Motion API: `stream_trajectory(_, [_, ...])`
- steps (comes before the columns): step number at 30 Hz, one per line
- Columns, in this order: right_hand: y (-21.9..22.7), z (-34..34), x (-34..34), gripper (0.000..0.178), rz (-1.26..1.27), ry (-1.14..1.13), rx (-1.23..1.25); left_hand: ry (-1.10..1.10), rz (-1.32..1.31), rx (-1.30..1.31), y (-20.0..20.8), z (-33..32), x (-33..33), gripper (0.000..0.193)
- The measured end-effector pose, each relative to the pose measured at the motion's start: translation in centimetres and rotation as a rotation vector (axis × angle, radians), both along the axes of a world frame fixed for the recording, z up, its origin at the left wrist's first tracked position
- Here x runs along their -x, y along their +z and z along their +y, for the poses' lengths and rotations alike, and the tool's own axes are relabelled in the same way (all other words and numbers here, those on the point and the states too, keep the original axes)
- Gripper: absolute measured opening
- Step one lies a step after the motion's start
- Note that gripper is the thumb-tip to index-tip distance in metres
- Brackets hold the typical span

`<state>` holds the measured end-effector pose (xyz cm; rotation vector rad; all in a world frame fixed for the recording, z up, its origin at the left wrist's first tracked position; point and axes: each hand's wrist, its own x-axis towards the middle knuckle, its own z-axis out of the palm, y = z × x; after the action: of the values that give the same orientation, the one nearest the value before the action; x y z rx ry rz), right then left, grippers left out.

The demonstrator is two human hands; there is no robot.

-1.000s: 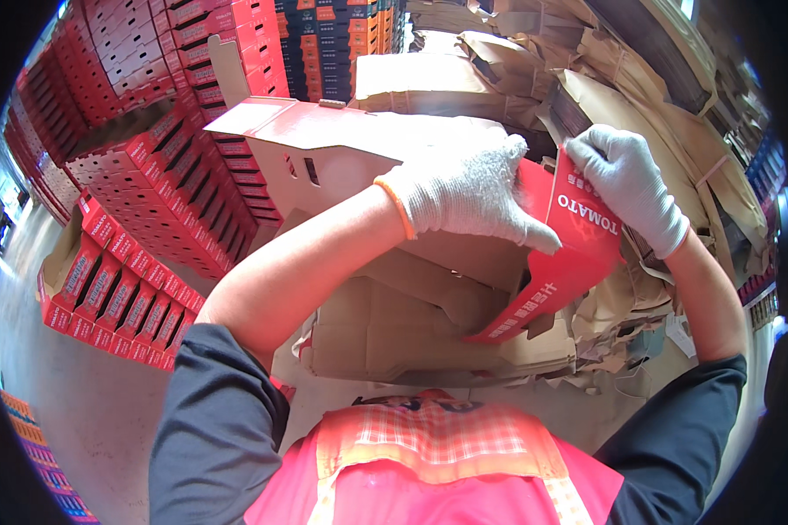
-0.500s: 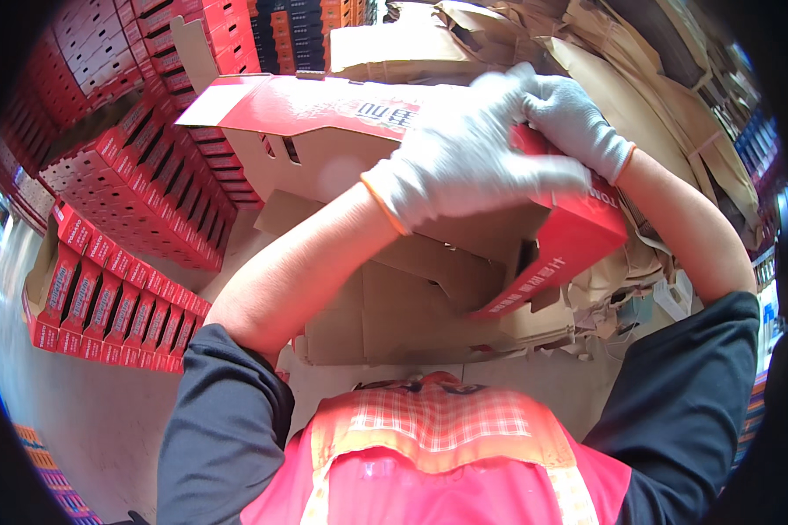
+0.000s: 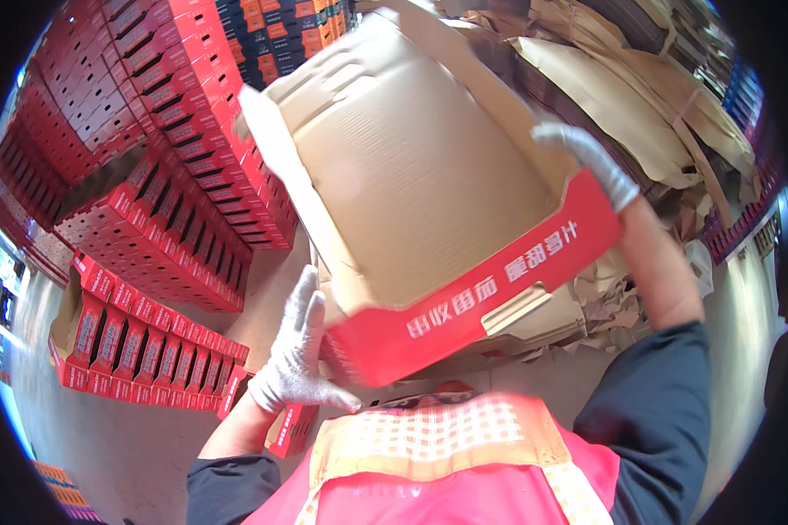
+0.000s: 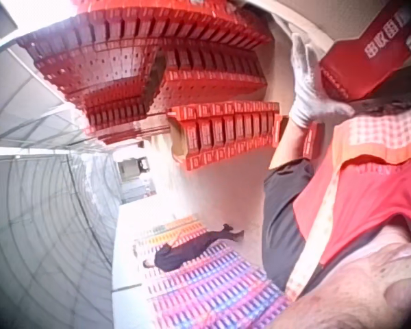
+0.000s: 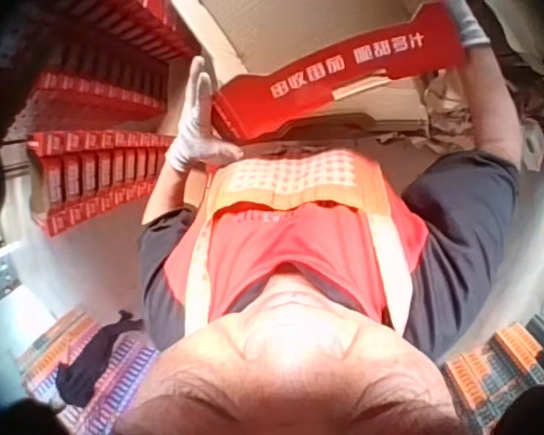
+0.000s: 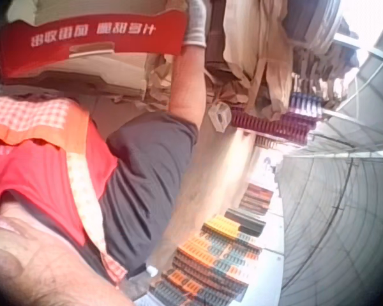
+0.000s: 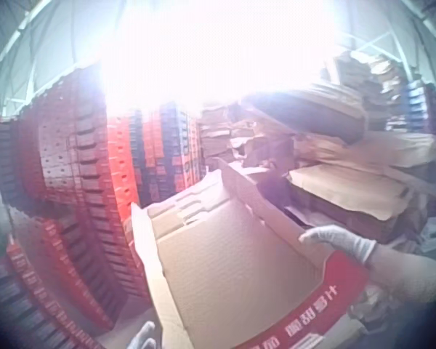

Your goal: The person repeatedly folds flat cardboard sheets into red-labeled boxes and stacks them in a warehouse. The person handles each box one at a time, folding the sides and placing the finished boxes on a growing stack.

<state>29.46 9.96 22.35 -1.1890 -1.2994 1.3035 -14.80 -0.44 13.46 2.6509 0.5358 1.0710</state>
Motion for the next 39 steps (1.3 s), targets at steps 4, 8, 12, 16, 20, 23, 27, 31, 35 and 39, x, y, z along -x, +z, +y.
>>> stream_trajectory(4, [-15.1,-3.5,0.4,0.032,0.048,-0.297,0.306,0.235,-0.020,0.085,5.0,1.1,-2.3,0.118])
stream_trajectory(8, [-20.0,-1.8,-1.0,0.019,-0.116,-0.198,0.082,0.044,0.147,-0.182,9.4,2.4,-9.9,0.108])
stream_trajectory(12, [-10.3,-0.4,-3.3,0.016,-0.099,-0.133,-0.437,-0.054,0.065,-0.247,10.0,2.4,-15.4,0.103])
stream_trajectory(16, [0.9,-5.9,-0.1,0.028,-0.026,-0.344,-0.870,-0.038,-0.285,-0.232,7.7,4.4,-19.4,0.098])
stream_trajectory(20, [5.9,-8.1,5.3,0.036,-0.361,-0.117,-0.521,-0.091,-0.613,-0.274,5.2,5.5,-22.7,0.120])
stream_trajectory(23, [7.9,-8.8,6.7,0.039,-0.934,0.019,-0.399,-0.008,-0.757,-0.240,4.3,5.5,-24.7,0.142])
stream_trajectory(27, [9.4,-8.1,6.7,0.034,-0.802,0.154,-0.066,0.037,-0.826,-0.001,2.9,4.6,-26.0,0.147])
stream_trajectory(31, [9.3,-6.2,6.7,0.030,-0.733,0.192,0.022,-0.113,-0.762,0.502,2.0,3.7,-26.3,0.150])
stream_trajectory(35, [7.1,-4.2,7.8,0.016,-1.094,0.174,-0.592,-0.089,-0.644,0.562,2.2,3.5,-27.0,0.132])
stream_trajectory(39, [5.6,-3.3,10.2,0.014,-1.107,0.369,-0.948,-0.257,-0.698,0.678,1.9,3.6,-26.3,0.118])
